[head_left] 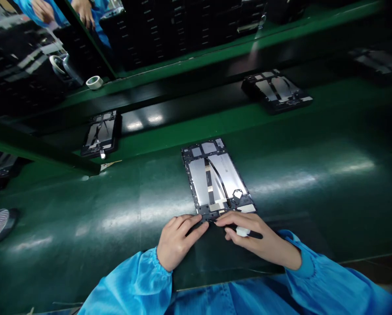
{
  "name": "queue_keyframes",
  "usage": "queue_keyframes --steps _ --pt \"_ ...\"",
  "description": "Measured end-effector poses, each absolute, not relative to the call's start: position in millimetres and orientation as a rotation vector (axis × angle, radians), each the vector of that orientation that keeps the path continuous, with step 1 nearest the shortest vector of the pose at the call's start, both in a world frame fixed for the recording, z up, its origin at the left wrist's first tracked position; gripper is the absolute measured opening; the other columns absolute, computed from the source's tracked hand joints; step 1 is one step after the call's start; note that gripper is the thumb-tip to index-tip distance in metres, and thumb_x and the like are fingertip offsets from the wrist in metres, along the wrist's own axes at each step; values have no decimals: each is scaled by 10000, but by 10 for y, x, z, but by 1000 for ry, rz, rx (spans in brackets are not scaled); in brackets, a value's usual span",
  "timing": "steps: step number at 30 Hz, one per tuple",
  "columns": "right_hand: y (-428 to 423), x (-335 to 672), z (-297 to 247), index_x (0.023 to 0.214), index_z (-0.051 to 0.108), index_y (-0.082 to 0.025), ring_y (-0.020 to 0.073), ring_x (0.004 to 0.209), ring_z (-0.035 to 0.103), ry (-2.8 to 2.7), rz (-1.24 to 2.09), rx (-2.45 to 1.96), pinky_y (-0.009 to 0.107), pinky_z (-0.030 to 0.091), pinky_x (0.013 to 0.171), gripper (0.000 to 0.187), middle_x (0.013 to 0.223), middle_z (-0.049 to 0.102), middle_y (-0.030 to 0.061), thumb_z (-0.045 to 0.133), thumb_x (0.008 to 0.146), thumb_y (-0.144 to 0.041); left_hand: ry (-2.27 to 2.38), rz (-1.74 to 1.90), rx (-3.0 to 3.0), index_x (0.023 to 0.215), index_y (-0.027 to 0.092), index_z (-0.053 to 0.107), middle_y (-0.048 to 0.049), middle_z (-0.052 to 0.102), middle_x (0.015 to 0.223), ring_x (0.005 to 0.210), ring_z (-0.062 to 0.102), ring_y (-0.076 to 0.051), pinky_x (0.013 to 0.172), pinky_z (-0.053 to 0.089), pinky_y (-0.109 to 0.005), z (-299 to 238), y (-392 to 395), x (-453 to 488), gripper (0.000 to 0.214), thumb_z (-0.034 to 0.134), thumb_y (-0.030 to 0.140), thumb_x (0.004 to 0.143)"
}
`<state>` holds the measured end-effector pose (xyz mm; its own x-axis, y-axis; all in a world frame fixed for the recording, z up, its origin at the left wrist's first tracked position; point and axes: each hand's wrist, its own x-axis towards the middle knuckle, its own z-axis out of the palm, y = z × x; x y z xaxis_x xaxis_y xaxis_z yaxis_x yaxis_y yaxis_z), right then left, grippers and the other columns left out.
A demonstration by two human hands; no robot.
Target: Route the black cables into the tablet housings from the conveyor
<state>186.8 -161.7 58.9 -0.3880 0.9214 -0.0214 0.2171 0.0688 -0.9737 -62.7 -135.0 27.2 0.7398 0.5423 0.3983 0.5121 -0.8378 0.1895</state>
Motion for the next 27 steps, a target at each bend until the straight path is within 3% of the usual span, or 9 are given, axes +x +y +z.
queue_keyframes --steps 6,10,17,27 --pt "-1647 1975 507 971 661 -186 147 632 677 -1387 1530 -1288 244 578 542 189 835 695 47 573 930 -348 803 707 2870 1269 160 600 -86 647 1217 1089 562 -206 842 458 -312 313 -1388 -642 306 453 124 1004" --pt "-1723 2108 441 917 624 -194 164 612 672 -1413 1468 -1447 272 570 573 195 708 671 20 555 928 -375 561 650 2889 1227 154 622 -68 674 1150 1014 579 -180 783 455 -286 364 -1497 -488 292 428 128 1009" --pt "-1690 2163 493 865 599 -226 192 575 658 -1801 1130 -1567 300 493 555 127 751 704 27 573 915 -340 543 412 2960 1240 255 621 -77 614 1253 972 576 -188 761 458 -304 339 -1577 -308 298 439 198 1011" --pt "-1567 2057 569 814 582 -227 209 648 673 -1905 1140 -1505 291 457 567 152 742 708 23 568 926 -329 610 432 2912 1257 291 613 -101 593 1255 1000 573 -211 746 477 -308 317 -1586 -330 304 462 215 1004"
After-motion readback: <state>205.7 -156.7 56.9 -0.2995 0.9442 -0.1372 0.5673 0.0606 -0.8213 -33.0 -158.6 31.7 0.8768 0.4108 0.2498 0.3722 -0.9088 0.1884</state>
